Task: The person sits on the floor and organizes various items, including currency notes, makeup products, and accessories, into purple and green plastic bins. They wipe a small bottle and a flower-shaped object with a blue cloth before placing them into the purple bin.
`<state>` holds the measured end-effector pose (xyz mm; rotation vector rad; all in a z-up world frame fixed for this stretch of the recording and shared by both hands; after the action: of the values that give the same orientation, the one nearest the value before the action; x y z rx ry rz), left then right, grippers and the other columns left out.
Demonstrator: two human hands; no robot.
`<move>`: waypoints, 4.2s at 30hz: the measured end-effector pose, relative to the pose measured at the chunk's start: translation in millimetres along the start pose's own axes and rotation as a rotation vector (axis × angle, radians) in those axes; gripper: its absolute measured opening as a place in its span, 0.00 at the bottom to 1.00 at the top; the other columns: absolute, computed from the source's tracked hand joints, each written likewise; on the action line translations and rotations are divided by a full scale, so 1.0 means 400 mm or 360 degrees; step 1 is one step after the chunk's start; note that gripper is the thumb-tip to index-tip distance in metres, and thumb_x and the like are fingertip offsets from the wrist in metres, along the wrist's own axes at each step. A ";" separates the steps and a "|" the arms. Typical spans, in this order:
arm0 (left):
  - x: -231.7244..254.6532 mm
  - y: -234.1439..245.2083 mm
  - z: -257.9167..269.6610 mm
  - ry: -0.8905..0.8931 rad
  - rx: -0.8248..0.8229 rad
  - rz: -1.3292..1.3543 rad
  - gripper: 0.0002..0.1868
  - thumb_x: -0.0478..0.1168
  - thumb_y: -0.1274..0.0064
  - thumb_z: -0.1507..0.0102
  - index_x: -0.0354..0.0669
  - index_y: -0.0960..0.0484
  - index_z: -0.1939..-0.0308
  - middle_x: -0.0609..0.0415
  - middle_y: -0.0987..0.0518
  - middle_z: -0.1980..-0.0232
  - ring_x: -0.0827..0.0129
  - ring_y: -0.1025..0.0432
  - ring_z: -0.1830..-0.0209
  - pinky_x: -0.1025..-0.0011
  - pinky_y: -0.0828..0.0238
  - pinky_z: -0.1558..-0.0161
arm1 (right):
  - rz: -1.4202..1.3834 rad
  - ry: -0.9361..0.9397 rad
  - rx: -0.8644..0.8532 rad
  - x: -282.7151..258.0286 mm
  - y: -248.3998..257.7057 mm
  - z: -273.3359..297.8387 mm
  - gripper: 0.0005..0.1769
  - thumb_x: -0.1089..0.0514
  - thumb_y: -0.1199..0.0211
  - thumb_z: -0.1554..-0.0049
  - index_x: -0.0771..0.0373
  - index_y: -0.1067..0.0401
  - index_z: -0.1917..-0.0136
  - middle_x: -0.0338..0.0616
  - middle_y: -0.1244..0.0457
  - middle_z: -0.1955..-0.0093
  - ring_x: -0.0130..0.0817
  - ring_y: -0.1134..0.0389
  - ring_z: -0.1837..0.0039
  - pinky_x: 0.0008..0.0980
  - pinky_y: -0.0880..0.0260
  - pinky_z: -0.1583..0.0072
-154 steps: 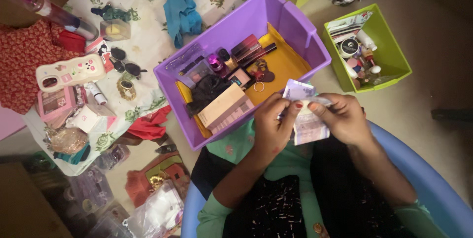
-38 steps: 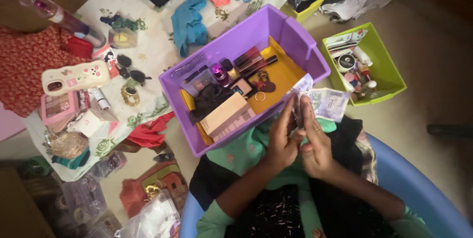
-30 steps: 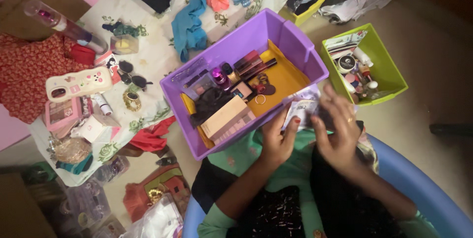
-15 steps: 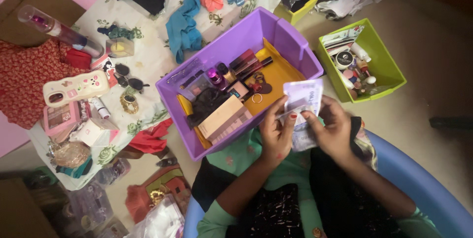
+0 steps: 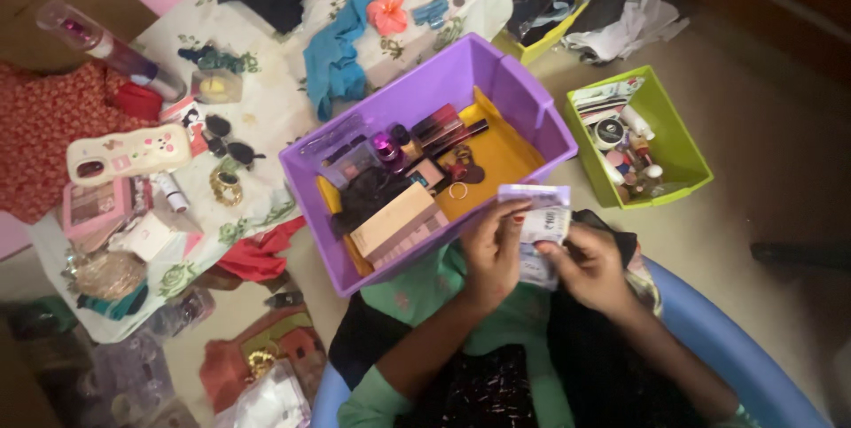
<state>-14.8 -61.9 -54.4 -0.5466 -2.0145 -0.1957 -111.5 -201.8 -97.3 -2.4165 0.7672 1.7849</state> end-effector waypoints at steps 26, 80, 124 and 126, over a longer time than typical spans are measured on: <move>-0.136 -0.209 -0.018 0.0076 -0.0079 0.0462 0.24 0.24 0.51 0.29 0.33 0.41 0.32 0.43 0.20 0.44 0.71 0.23 0.47 0.76 0.25 0.45 | -0.0353 -0.0350 0.0417 0.203 0.094 -0.008 0.10 0.60 0.44 0.32 0.67 0.27 0.42 0.33 0.32 0.50 0.18 0.35 0.50 0.23 0.32 0.49; -0.471 -0.349 -0.102 0.1211 -0.1472 -0.0389 0.28 0.47 0.51 0.29 0.35 0.33 0.29 0.35 0.25 0.34 0.45 0.29 0.38 0.57 0.34 0.35 | 0.1539 -0.1418 0.0229 1.477 0.535 -0.215 0.36 0.48 0.32 0.39 0.71 0.41 0.28 0.69 0.32 0.49 0.65 0.28 0.48 0.55 0.27 0.48; -0.502 -0.342 -0.098 0.1380 -0.1268 -0.0378 0.22 0.45 0.49 0.29 0.36 0.27 0.35 0.40 0.23 0.40 0.53 0.26 0.41 0.61 0.31 0.39 | 0.1768 -0.0710 0.0291 1.538 0.498 -0.228 0.14 0.56 0.35 0.35 0.69 0.30 0.43 0.63 0.33 0.43 0.57 0.28 0.53 0.50 0.26 0.56; -0.520 -0.339 -0.076 0.1342 -0.1231 -0.0366 0.20 0.44 0.49 0.29 0.37 0.27 0.36 0.41 0.22 0.40 0.53 0.26 0.41 0.62 0.30 0.39 | 0.1852 -0.0752 0.0307 1.549 0.513 -0.251 0.12 0.56 0.35 0.34 0.68 0.29 0.45 0.60 0.32 0.49 0.57 0.29 0.56 0.51 0.26 0.56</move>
<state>30.6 -254.4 -207.8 -0.5623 -1.1128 -1.1687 27.0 -637.9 -573.7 -1.2872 2.3709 2.2086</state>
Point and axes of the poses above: each hand's wrist, its own z-axis away from the middle knuckle, its own y-axis out of the back of the hand, x = y × z, the point moved 2 cm from there along -z, towards the middle knuckle
